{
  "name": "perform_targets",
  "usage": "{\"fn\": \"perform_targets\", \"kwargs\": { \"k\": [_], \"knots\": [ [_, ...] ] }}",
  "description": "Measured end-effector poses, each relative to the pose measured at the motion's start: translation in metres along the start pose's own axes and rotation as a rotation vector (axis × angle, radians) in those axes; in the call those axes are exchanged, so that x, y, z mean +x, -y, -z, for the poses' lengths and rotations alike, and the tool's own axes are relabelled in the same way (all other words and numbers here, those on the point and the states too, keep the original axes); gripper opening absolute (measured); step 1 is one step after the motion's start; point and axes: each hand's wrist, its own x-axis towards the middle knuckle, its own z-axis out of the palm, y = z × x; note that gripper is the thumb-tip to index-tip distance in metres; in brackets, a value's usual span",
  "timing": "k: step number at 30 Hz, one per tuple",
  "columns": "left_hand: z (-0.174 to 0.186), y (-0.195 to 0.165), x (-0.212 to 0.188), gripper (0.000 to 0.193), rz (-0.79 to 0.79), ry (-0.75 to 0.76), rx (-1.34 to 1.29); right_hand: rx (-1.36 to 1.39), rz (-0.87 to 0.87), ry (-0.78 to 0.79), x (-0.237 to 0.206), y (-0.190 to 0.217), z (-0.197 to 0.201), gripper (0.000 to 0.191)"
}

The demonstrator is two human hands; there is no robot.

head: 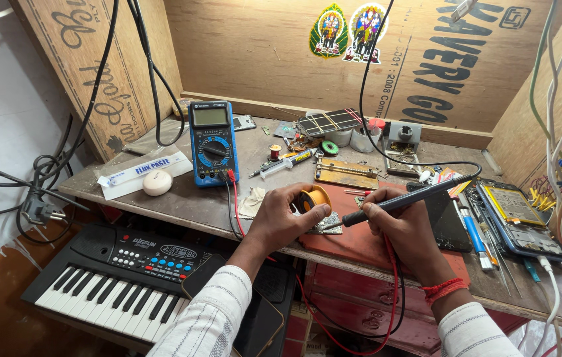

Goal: The person holds a small circuit board on the workbench with one hand and uses a soldering iron with the other to solder components on the board, repositioning the board and continuing to solder along its surface. A multimeter, flux paste, and other electronics parts sit on the bench around the work area.

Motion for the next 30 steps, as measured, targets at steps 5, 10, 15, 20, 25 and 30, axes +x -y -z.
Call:
{"fn": "perform_targets", "kwargs": {
  "k": [5,10,15,20,25,30],
  "knots": [
    [0.0002,0.0002,0.0001,0.055,0.006,0.006,-0.006,-0.007,-0.002,-0.008,0.0006,-0.0015,-0.0006,0.012],
    [-0.0007,0.0001,0.0005,0.056,-0.004,-0.001,0.001,-0.024,-0.014,-0.003,0.0006,-0.0018,0.0011,0.012],
    [-0.0006,0.0006,0.0005,0.056,0.005,0.001,0.000,0.000,-0.006,-0.005,0.0009,-0.0020,0.0006,0.012],
    [-0.0010,0.0015,0.0008,0.056,-0.013,-0.003,0.001,-0.004,-0.004,-0.006,0.0002,-0.0023,0.0012,0.012],
    [-0.0004,0.0024,0.0002,0.056,0.000,0.004,-0.005,-0.018,-0.007,-0.008,0.0004,-0.0027,0.0003,0.012],
    [-0.0009,0.0019,0.0006,0.056,-0.008,-0.002,0.000,-0.010,0.003,-0.005,0.0000,-0.0026,0.0011,0.012]
  ]
}}
